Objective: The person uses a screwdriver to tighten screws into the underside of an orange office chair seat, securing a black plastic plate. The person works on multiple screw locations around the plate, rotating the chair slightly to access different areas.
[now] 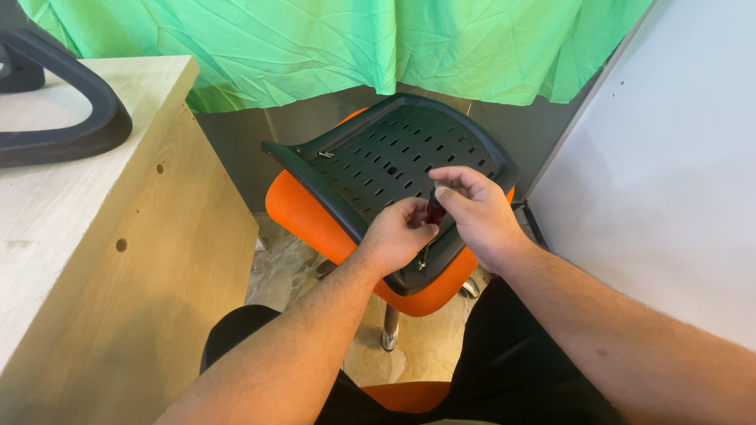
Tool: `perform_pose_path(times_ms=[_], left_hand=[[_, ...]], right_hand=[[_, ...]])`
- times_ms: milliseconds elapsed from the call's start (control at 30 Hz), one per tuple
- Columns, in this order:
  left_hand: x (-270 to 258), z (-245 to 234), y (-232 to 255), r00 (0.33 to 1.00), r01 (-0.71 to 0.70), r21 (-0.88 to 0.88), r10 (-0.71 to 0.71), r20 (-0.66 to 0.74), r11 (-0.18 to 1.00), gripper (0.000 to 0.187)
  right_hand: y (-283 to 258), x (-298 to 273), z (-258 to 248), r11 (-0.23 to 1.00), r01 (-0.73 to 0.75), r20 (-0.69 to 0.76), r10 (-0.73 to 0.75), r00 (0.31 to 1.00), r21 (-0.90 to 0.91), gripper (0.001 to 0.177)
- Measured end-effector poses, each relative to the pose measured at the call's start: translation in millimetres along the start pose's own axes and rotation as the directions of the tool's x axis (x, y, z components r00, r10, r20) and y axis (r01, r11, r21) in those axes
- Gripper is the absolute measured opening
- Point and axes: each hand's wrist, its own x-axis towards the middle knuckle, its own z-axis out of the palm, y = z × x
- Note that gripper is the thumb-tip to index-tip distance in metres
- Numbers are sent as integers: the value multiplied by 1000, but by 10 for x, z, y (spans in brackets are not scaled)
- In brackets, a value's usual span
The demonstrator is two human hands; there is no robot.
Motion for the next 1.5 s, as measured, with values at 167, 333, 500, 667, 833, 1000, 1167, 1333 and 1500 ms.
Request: perform_pose_path(times_ms=[167, 333, 500, 667, 833, 1000, 1167, 1333, 1500], left_hand=[[-1, -10, 5, 999, 42, 62, -42, -10, 997, 31], [3, 15, 9, 1000, -12, -92, 13, 5, 996, 32], [-16, -6, 19, 998, 67, 109, -65, -23, 992, 35], [3, 11, -4, 1000, 11, -40, -11, 4, 999, 34], [26, 14, -48, 1000, -8, 30, 8, -10, 1000, 32], [21, 17, -28, 999, -29, 33, 30, -36, 999, 30], [-8, 16, 11, 1000, -2, 69, 4, -19, 998, 31], [-12, 14, 29, 999, -38, 100, 41, -32, 994, 31], [-56, 37, 80, 996, -80, 188, 88, -33, 979, 29]], right_hand=[[21, 15, -26, 999, 10, -9, -10, 1000, -35, 24], [25, 44, -21, 997, 39, -9, -38, 999, 60, 23], [10, 54, -4, 1000, -5, 5, 5, 1000, 31, 20], [-19, 38, 1, 997, -15, -10, 16, 1000, 79, 23], [-36, 23, 27, 998, -15, -7, 15, 1000, 59, 21], [-27, 19, 25, 998, -42, -30, 43, 999, 49, 24], [-28, 23, 31, 996, 48, -20, -47, 999, 69, 23], [-27, 5, 26, 998, 0, -10, 1, 1000, 67, 27], [-2, 10, 17, 1000, 29, -55, -29, 998, -11, 30]])
